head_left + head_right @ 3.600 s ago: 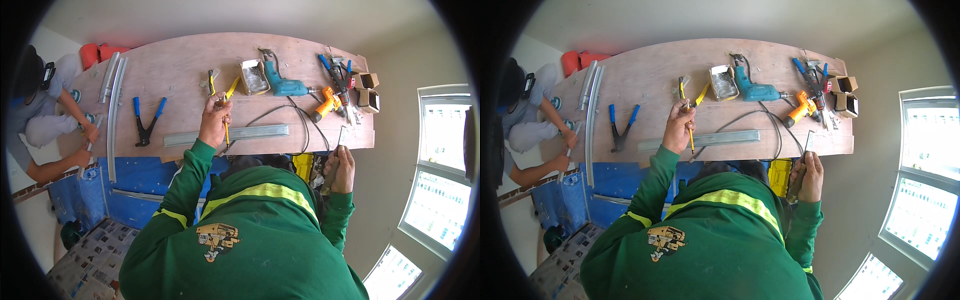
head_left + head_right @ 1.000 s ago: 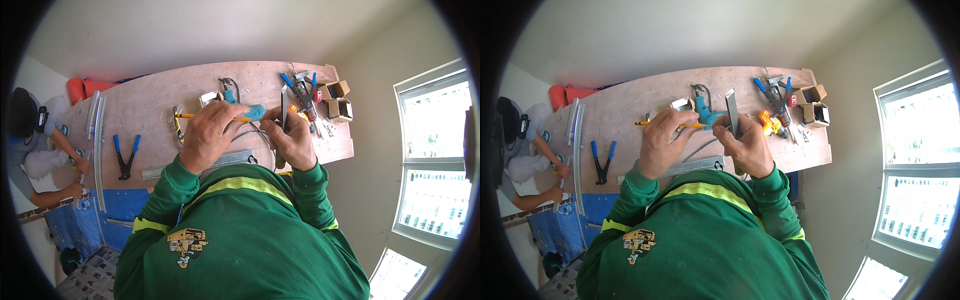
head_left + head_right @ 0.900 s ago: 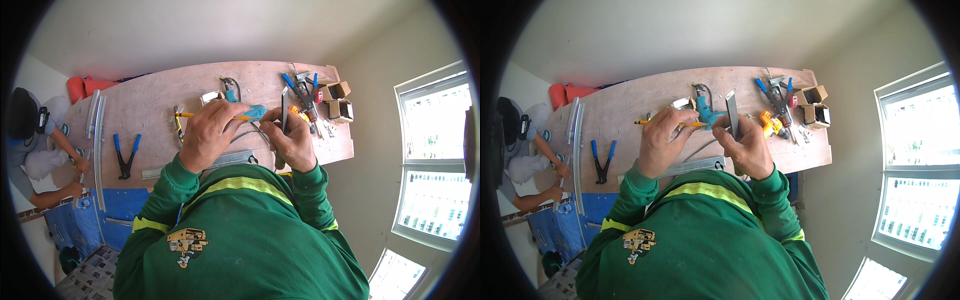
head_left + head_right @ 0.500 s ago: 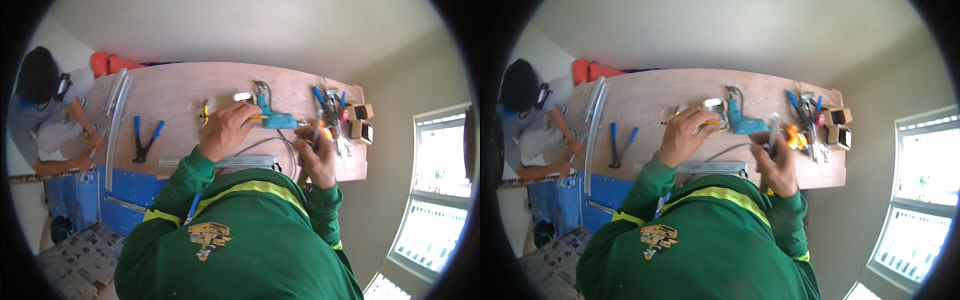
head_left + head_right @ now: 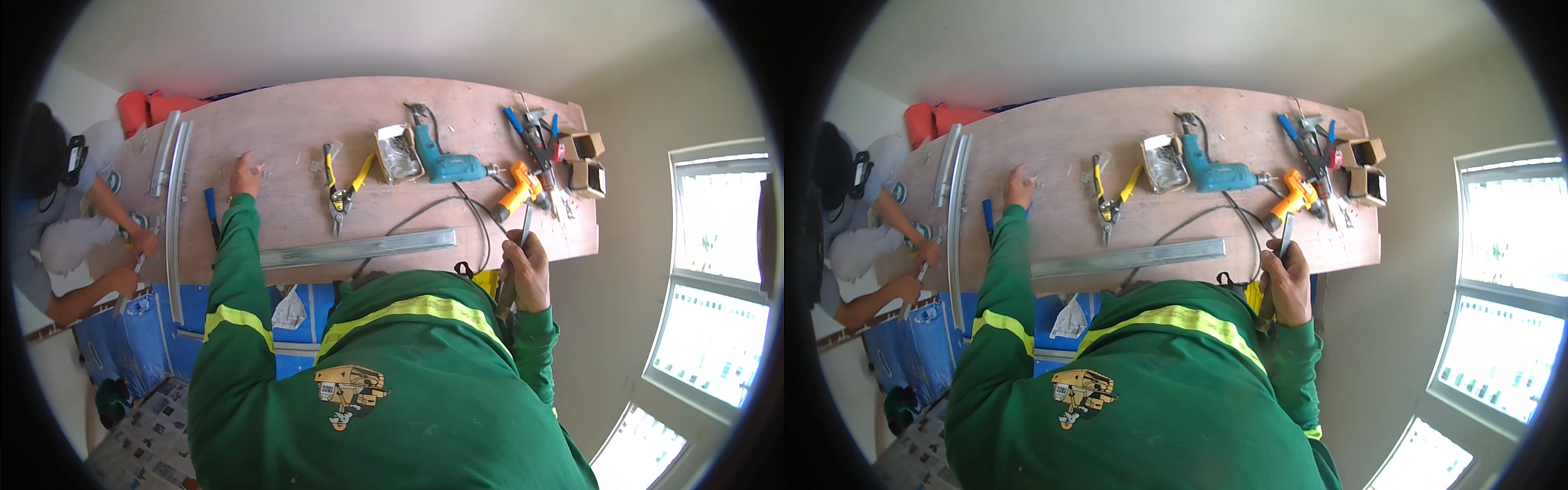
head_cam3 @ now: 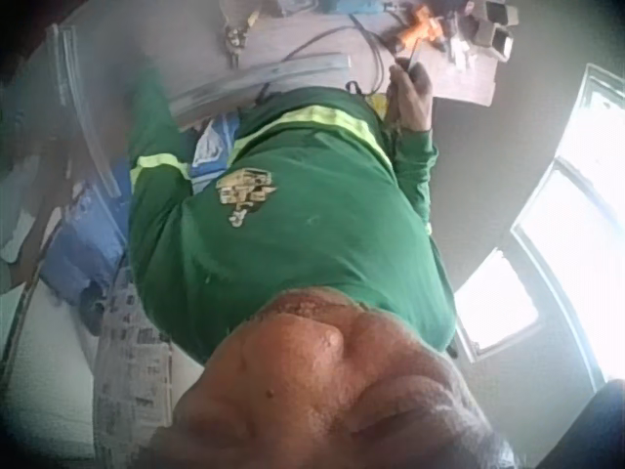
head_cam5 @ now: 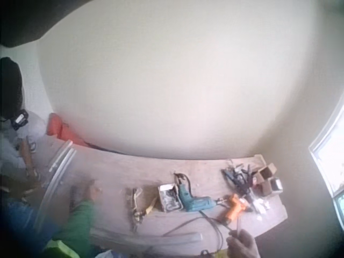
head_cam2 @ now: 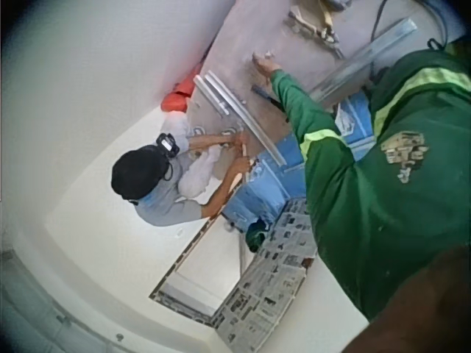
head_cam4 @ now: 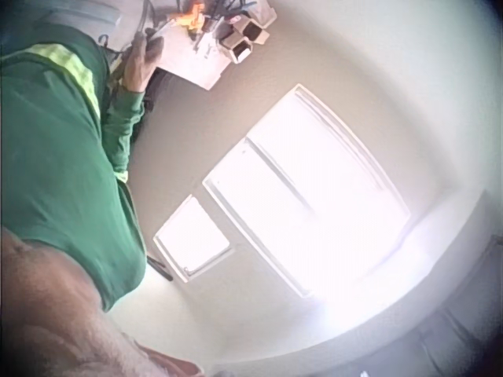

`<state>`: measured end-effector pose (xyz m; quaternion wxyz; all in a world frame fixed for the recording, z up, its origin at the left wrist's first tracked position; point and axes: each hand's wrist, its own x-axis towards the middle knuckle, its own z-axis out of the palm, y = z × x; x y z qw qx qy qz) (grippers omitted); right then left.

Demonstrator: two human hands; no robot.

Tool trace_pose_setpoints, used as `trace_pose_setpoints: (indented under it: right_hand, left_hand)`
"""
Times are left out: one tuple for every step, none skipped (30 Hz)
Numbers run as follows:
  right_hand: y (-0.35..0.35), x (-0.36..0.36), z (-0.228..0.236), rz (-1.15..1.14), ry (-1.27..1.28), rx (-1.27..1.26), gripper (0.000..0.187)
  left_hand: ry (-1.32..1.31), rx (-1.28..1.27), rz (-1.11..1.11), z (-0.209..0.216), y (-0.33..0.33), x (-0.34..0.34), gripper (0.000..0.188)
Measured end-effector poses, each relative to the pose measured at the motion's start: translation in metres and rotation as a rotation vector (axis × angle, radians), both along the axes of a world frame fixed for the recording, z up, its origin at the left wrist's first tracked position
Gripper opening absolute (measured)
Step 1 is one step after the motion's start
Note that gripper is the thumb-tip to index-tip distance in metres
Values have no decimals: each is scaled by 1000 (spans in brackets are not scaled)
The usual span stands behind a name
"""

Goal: The person cuts a long metal strip with shears, then repeatedly taps it with a hammer to shape it. They assemble the cut pieces into a rectangular frame and place it on the floor. Finally, they handle a small metal component and a pencil at a workbench.

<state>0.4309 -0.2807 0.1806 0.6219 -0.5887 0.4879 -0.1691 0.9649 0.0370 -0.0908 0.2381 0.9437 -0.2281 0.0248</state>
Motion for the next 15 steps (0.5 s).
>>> trace_pose_setpoints:
  right_hand:
    - [2, -5, -4, -31, -13, 33, 30]
    - [3, -10, -9, -88, -39, 76, 30]
    - [4, -17, -13, -151, -64, 117, 30]
    - [3, -25, -19, -212, -106, 152, 30]
    - [0, -35, -25, -278, -117, 185, 32]
    - [-4, -44, -34, -372, -167, 222, 32]
    - [-10, -54, -42, -400, -201, 260, 35]
    - [-17, -65, -50, -465, -193, 307, 37]
    - [-26, -75, -58, -474, -248, 311, 37]
    - [-34, -83, -68, -499, -281, 329, 37]
    - [-45, -92, -77, -499, -303, 357, 39]
    - [-56, -101, -86, -499, -323, 379, 41]
    - [-68, -109, -96, -538, -260, 384, 41]
    - [-81, -117, -107, -543, -252, 382, 40]
    - [-95, -127, -118, -571, -203, 371, 39]
  left_hand:
    - [-31, -82, -5, 0, -1, -5, 40]
    - [-4, -119, -1, 1, -3, -15, 44]
    - [-23, -175, -16, 3, -6, -29, 47]
    - [16, -228, -33, 6, -9, -47, 47]
    - [52, -291, -47, 10, -17, -67, 47]
    - [71, -346, -86, 14, -24, -93, 47]
    - [149, -383, -86, 19, -30, -123, 47]
    - [181, -503, -118, 23, -42, -155, 47]
    - [248, -438, -101, 29, -50, -185, 47]
    - [247, -432, -126, 34, -60, -216, 47]
    - [213, -461, -180, 40, -69, -244, 47]
    - [271, -416, -161, 45, -78, -269, 47]
    - [289, -384, -162, 51, -86, -290, 47]
    - [307, -357, -211, 55, -93, -307, 46]
    - [319, -324, -253, 59, -99, -323, 46]
